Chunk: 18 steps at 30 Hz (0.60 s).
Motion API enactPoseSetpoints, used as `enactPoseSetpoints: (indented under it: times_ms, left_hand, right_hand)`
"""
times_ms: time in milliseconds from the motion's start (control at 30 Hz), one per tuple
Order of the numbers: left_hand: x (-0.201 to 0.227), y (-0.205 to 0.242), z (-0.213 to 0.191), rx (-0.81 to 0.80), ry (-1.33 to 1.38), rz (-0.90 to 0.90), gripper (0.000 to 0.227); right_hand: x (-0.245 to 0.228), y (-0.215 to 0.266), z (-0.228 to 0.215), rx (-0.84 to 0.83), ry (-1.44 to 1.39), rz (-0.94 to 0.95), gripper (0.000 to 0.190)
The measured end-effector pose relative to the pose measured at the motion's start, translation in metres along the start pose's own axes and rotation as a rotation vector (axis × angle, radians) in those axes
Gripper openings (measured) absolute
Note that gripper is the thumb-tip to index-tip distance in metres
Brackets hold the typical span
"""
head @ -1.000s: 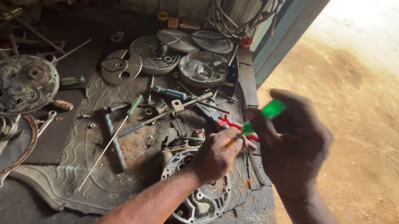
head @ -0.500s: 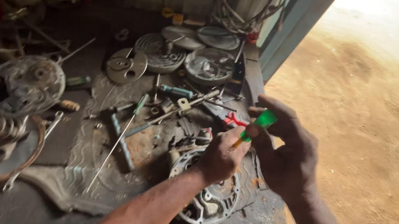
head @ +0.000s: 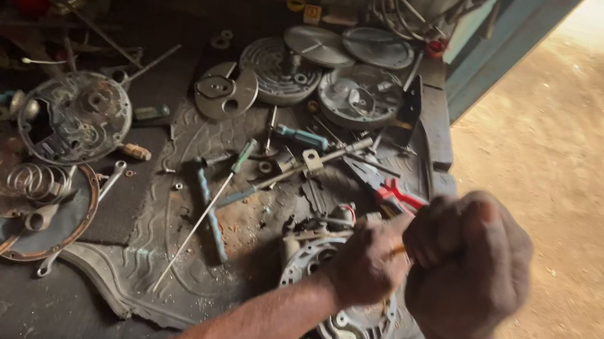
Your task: The person uses a screwdriver to scrape and clean the interior of a circular metal engine component on a workbench. They flip the part over and continue scraping, then use a hammer to tap a small metal piece into place. The person also uses a wrench to tighten a bolt on the component.
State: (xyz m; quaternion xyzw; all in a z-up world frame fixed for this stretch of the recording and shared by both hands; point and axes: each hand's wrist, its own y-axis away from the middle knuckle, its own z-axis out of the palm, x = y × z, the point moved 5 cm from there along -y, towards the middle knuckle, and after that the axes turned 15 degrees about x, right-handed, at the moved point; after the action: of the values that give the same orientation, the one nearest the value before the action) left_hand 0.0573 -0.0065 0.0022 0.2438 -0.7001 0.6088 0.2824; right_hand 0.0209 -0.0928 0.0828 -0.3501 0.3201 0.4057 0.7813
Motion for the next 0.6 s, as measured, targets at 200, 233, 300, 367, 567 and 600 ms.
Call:
enactPoseSetpoints:
  times_ms: [200,233,300,367,567,600]
  left_hand:
    - [-0.005,0.011,0.003,-0.002,0.147,-0.274,0.021]
    - [-0.006,0.008,0.004,-0.012,0.136,-0.287,0.022]
    - [-0.007,0.009,0.007,-0.066,0.104,-0.339,0.016]
    - [-0.011,0.012,0.012,-0.164,0.067,-0.401,0.019]
    - [-0.012,0.026,0.007,0.017,0.182,-0.261,0.021]
    - [-0.006,0.027,0.008,0.02,0.088,-0.091,0.02]
  right_hand:
    - [-0.004,-0.021,0.001,-0.174,-0.116,0.234,0.048]
    - [-0.006,-0.024,0.006,-0.16,-0.136,0.277,0.047]
    - [-0.014,-0.016,0.017,-0.133,0.115,0.103,0.039]
    - [-0.018,0.001,0.024,-0.033,0.34,-0.043,0.031]
    - [-0.006,-0.002,0.015,-0.078,0.078,0.03,0.036]
    - [-0.001,-0.01,0.01,-0.148,-0.051,0.211,0.037]
